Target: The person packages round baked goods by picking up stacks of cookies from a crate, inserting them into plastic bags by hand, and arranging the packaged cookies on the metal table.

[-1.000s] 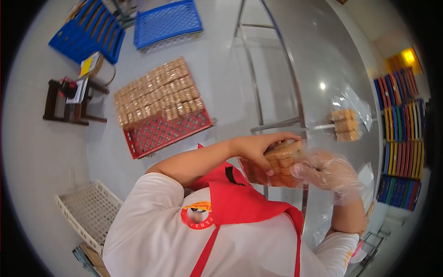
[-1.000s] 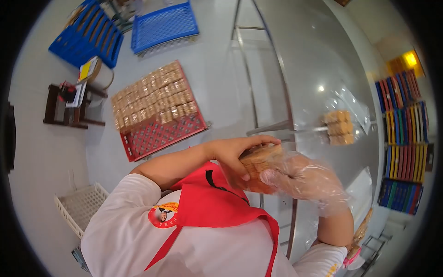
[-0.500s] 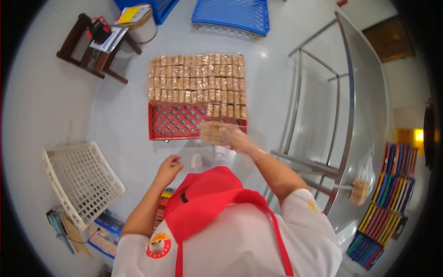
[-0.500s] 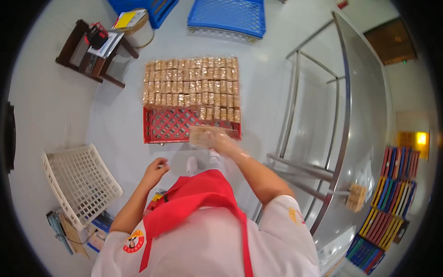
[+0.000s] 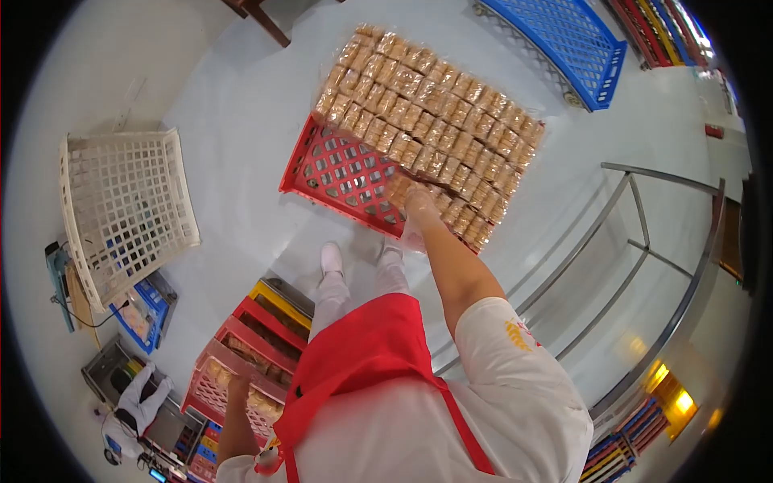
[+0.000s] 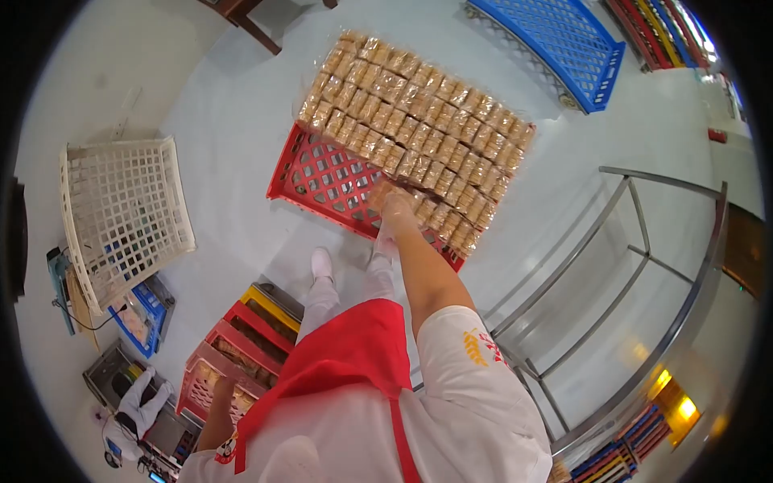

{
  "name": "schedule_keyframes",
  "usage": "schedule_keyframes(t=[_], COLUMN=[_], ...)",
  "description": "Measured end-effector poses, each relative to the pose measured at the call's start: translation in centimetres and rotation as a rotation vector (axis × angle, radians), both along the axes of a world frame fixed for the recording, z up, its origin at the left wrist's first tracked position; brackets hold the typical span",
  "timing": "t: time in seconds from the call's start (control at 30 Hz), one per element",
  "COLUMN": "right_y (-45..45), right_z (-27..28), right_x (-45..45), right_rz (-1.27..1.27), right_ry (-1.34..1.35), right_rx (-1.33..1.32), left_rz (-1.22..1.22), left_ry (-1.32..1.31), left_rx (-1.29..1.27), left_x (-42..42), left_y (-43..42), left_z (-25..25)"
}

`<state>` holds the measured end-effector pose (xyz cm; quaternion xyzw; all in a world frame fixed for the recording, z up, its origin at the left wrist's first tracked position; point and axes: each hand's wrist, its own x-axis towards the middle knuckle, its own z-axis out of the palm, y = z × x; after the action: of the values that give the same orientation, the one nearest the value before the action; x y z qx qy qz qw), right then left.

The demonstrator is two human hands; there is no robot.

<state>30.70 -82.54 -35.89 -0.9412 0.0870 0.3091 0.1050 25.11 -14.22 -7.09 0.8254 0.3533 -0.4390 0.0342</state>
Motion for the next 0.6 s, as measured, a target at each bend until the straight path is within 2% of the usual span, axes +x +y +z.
schedule_keyframes(t=[0.1, 0.2, 0.27, 0.3, 0.37, 0.5, 0.6], right_y=[-0.6, -0.5, -0.2, 0.0, 0.5, 0.3, -0.4], right_z=[-2.9, -3.1, -2.1, -1.3, 0.8, 5.4, 4.4], right_x=[3.2, 5.9, 7.3, 7.7, 7.9, 6.6, 5.9], right_rz=[-0.283, -0.509, -0.606, -0.552, -0.362, 0.217, 0.288], right_ry=[0.065, 0.103, 0.099, 0.075, 0.035, 0.105, 0.102], right_rx=[0.151, 0.222, 0.287, 0.329, 0.433, 0.031, 0.019], left_rz=[0.09, -0.011, -0.058, -0.082, 0.035, 0.08, 0.32], left_ry=[-0.258, -0.049, -0.13, -0.17, -0.204, -0.117, -0.097], left_rx=[-0.29, -0.457, -0.424, -0.409, -0.452, -0.389, -0.478], left_x=[-2.0, 2.2, 2.8, 2.8, 2.6, 2.5, 1.8], left_y=[-1.8, -9.2, -10.2, -10.5, -10.5, -10.8, -10.4], left_z=[-3.5, -3.0, -4.6, -5.2, -5.8, -4.5, -3.8])
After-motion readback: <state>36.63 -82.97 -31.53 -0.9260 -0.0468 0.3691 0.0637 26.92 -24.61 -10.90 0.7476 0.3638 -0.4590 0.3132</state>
